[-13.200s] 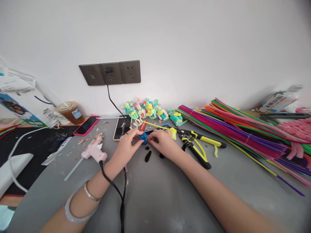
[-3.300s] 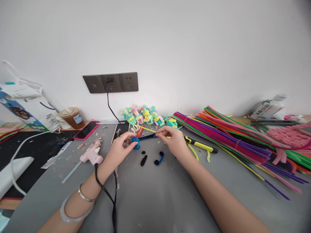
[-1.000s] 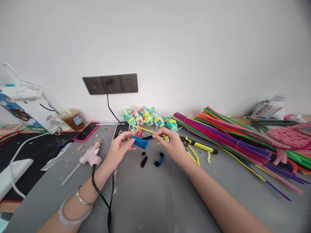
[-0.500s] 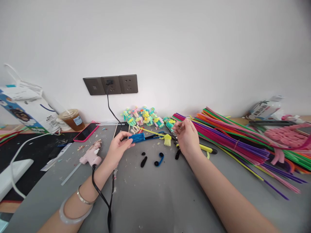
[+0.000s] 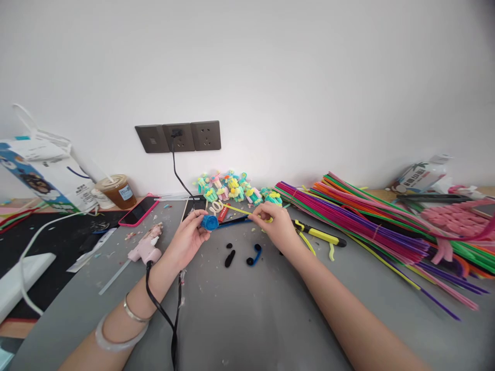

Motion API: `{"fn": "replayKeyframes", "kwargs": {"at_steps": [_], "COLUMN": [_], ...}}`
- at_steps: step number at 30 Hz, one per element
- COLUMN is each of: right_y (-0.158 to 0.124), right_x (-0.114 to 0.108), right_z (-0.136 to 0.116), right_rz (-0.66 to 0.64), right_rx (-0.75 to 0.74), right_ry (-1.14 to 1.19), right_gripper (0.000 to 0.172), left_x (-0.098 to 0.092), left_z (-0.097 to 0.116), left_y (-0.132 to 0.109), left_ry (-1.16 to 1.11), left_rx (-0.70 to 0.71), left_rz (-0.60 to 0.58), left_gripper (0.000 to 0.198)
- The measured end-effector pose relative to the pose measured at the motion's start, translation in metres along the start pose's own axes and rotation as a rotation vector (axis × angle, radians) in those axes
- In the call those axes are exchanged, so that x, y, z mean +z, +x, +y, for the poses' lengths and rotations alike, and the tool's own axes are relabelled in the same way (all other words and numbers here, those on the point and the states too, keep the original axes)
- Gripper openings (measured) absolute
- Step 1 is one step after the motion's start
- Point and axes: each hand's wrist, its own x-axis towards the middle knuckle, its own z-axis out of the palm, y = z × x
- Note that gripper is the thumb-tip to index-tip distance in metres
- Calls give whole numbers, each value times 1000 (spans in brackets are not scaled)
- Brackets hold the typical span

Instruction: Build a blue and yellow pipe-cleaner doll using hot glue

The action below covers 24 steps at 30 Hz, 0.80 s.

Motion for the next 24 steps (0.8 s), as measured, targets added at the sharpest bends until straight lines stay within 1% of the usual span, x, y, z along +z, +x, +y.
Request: {"fn": "replayKeyframes", "kwargs": {"at_steps": [2,4,8,9,11,13,16,19,21,24], "right_y": [-1,-1,-1,-1,-2,-3,-3,-3,-3,-4], "right_x": [2,3,3,2,2,1,0,0,1,4], "right_z": [1,1,0,-2,-4,-7,-10,-11,-10,-6], "right_rz": [-10,-28,-71,-75,-95,-108,-80,-75,-94,-111], "right_rx": [-29,-21,42,68,124,145,75,31,42,57], "right_ry": [-70,-78,98,137,165,125,4,-52,-36,8], "right_gripper": [22,17,5,4,10,23,40,43,37,13], "left_x": [-1,-1,1,1,2,2,3,2,2,0], "left_z": [-1,-1,0,1,1,2,2,2,2,0], "left_y": [1,2,1,1,1,1,1,1,1,1], "left_ry": [-16,-32,-66,-74,-88,-96,-107,-114,-107,-51], "left_rx": [-9,-4,-17,-22,-25,-21,-23,-33,-28,2], "left_rz": [1,1,16,23,38,37,11,18,32,36], "left_gripper": [23,21,20,19,19,19,23,25,26,28]}}
